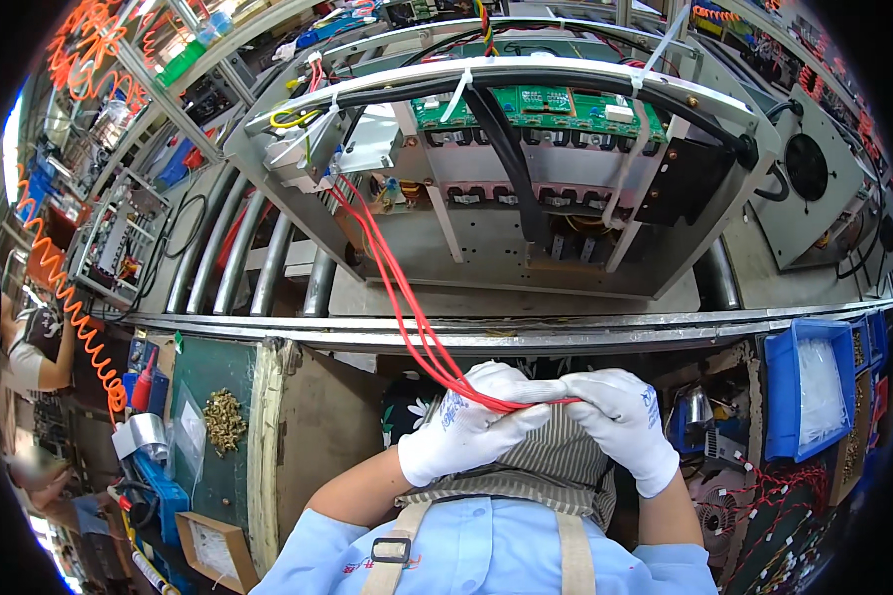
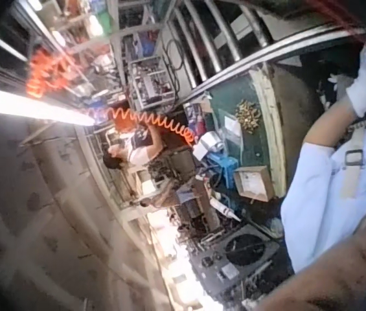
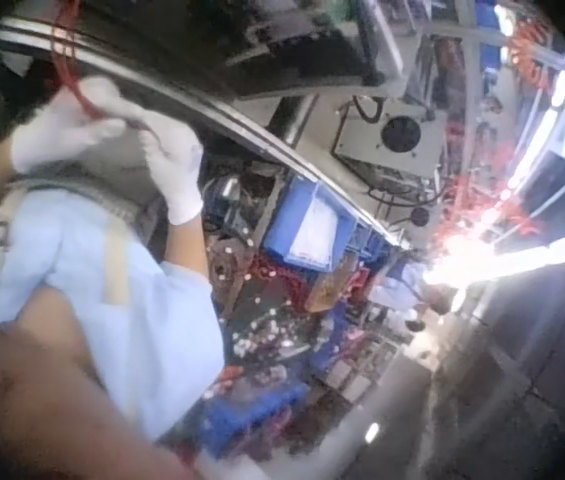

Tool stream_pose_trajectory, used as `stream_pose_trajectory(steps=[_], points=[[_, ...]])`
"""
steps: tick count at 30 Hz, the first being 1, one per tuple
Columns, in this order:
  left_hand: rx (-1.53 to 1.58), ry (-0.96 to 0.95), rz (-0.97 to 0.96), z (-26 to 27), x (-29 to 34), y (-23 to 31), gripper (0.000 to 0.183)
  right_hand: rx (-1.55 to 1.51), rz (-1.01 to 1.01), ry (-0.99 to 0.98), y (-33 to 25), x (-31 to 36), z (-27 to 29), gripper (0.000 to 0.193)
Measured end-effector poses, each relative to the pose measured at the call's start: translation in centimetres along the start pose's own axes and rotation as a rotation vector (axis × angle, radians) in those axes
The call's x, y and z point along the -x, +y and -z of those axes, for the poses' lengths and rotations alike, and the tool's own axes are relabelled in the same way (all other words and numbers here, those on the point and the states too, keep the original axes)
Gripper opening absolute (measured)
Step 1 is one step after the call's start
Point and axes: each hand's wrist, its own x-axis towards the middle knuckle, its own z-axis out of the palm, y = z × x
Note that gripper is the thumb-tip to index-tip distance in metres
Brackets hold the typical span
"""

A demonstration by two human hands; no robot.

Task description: The person assembles an electronic device on a factory assembly line. They connect various colored wires to a circuit board, secure them with zip ties, and route cables through the device's frame. The person also handles a black cable and a bundle of red wires, organizing them within the unit.

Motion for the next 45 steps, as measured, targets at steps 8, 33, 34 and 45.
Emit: stream_pose_trajectory(steps=[8, 33, 34, 45], points=[[-0.201, -0.035, -0.055, -0.3, -1.5, -0.7, 0.021, -0.112, -0.147, -0.119, 0.7, -1.3, 0.0, 0.029], [-0.901, 0.31, 0.073, 3.6, -11.4, -13.6, 0.033, 0.377, 0.197, 0.862, 4.8, -6.3, 5.0, 0.041], [-0.841, 0.158, 0.291, 3.6, -12.4, -13.3, 0.033, 0.401, 0.173, 0.899, 5.1, -7.0, 6.5, 0.053], [-1.154, 0.6, -0.051, 3.3, -14.8, -20.1, 0.036, 0.118, 0.116, 0.812, 8.2, -13.4, 6.3, 0.039]])
